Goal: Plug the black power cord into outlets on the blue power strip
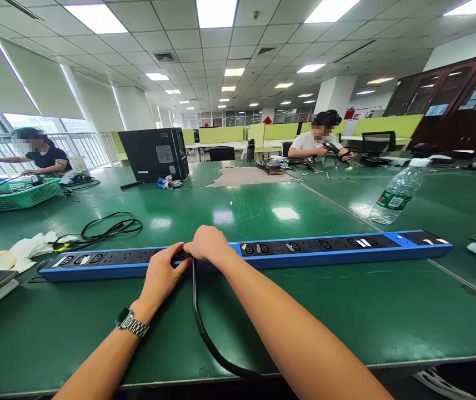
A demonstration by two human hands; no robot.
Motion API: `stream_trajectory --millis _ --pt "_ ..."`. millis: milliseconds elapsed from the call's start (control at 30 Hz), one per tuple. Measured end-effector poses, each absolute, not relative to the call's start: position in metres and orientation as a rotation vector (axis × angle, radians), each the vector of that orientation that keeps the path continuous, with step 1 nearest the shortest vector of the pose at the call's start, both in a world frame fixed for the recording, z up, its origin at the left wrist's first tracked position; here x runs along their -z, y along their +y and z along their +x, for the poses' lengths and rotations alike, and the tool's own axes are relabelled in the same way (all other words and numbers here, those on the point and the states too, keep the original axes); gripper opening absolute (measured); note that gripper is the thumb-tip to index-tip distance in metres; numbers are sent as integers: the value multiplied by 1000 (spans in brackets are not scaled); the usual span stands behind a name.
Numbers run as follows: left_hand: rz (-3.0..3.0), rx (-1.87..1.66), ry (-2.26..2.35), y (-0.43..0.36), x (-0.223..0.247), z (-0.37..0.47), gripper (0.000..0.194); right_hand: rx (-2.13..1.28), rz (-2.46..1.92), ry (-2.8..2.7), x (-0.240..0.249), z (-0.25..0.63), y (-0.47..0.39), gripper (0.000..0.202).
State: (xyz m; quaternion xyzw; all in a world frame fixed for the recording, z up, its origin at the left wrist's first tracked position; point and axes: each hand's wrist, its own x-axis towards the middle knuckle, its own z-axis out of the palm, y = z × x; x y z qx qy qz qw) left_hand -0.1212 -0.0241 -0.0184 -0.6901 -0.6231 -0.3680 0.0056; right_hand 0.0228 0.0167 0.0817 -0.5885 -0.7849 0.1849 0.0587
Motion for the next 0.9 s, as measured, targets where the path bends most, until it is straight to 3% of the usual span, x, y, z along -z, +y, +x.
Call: stream_trajectory --millis 333,700,900 --pt "-2139 1166 -1938 -24 20 -120 38 -594 -1862 -2267 -77 88 31 25" --pt "-2128 1132 -1926 -26 19 -120 30 -575 -1813 -2332 -75 88 23 28" --pt "-2212 816 -1867 -36 12 -102 35 -689 -1791 -2361 -79 94 26 26"
